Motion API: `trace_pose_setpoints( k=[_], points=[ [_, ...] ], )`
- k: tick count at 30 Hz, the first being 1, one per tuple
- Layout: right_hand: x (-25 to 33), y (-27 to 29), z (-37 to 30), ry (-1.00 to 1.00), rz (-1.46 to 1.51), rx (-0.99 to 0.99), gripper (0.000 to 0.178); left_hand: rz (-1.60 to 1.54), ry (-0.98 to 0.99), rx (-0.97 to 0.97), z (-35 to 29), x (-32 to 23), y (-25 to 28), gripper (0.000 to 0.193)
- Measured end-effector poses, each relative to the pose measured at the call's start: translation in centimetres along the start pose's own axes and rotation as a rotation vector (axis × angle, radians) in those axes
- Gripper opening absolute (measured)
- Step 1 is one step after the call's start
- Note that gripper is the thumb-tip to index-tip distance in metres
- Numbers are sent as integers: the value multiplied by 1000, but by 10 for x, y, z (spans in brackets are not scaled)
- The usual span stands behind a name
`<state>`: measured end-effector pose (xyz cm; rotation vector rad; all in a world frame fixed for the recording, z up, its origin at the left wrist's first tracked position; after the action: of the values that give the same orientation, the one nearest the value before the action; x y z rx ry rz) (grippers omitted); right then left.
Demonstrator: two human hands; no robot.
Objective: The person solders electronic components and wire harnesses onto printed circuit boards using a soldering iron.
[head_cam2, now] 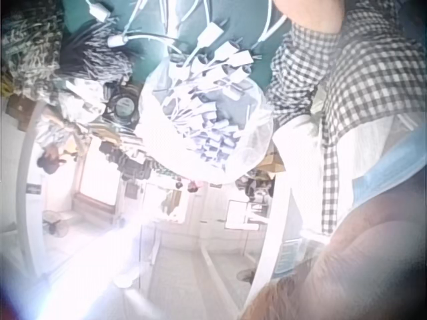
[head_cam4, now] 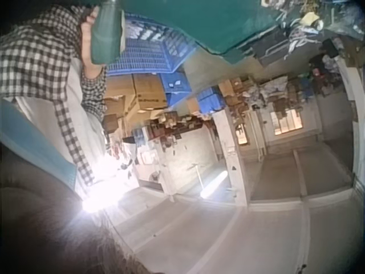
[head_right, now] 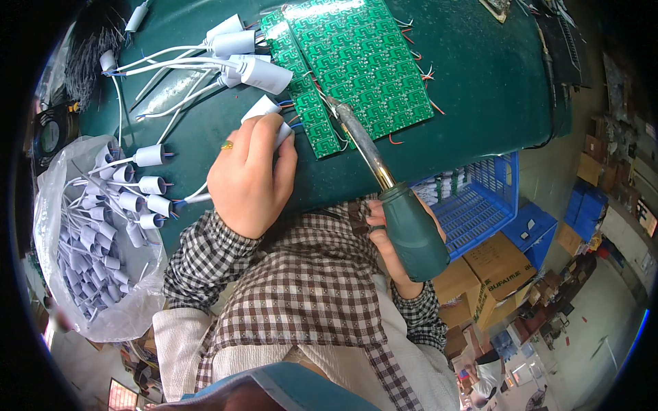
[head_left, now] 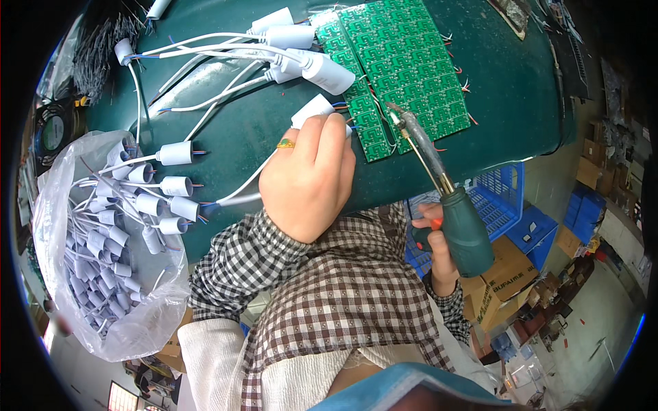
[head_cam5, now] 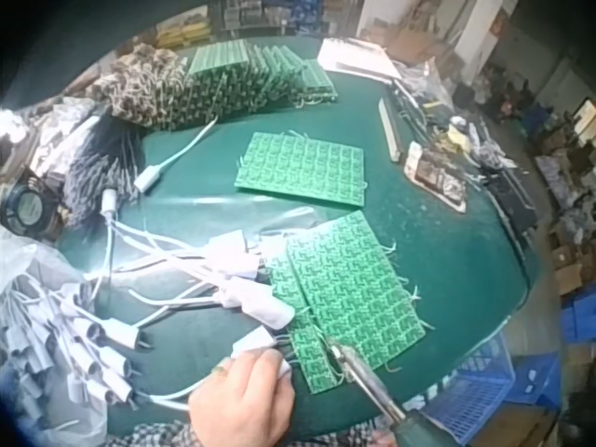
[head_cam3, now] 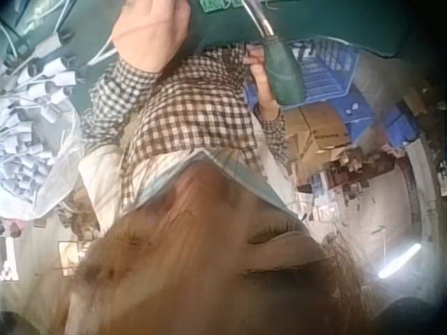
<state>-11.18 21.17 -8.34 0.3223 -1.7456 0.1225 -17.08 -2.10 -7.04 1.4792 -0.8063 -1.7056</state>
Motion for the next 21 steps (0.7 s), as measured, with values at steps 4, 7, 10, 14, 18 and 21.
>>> trace_pose_setpoints(
  k=[4, 7, 10, 14, 18, 21],
  points=[
    [0, 0, -1, 3, 1, 12, 39, -83, 19, -53, 4, 7, -3, 23],
    [0, 0, -1, 15, -6, 5, 40, -110, 36, -57, 5, 11, -4, 20],
    [0, 0, -2, 3, -12, -2, 41, -103, 17, -41, 5, 10, -3, 20],
    [1, -1, -2, 8, -13, -4, 41, -101, 28, -16, 6, 12, -4, 20],
    [-1, -1, -4, -11, -17, 13, 43, -107, 35, -4, 7, 12, -5, 18],
    [-5, -1, -5, -15, -38, 19, 43, -120, 40, 3, 7, 13, -5, 18]
  ],
)
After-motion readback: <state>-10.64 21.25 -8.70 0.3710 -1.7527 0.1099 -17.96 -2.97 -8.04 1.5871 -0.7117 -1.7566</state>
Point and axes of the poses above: each hand's wrist, its own z-axis towards the middle knuckle, its own y-axis out of the back of the hand, x = y × z, the point moved 6 cm from there along z, towards the middle knuckle, and after that the axes turned 7 degrees about x, right-handed, at the moved point
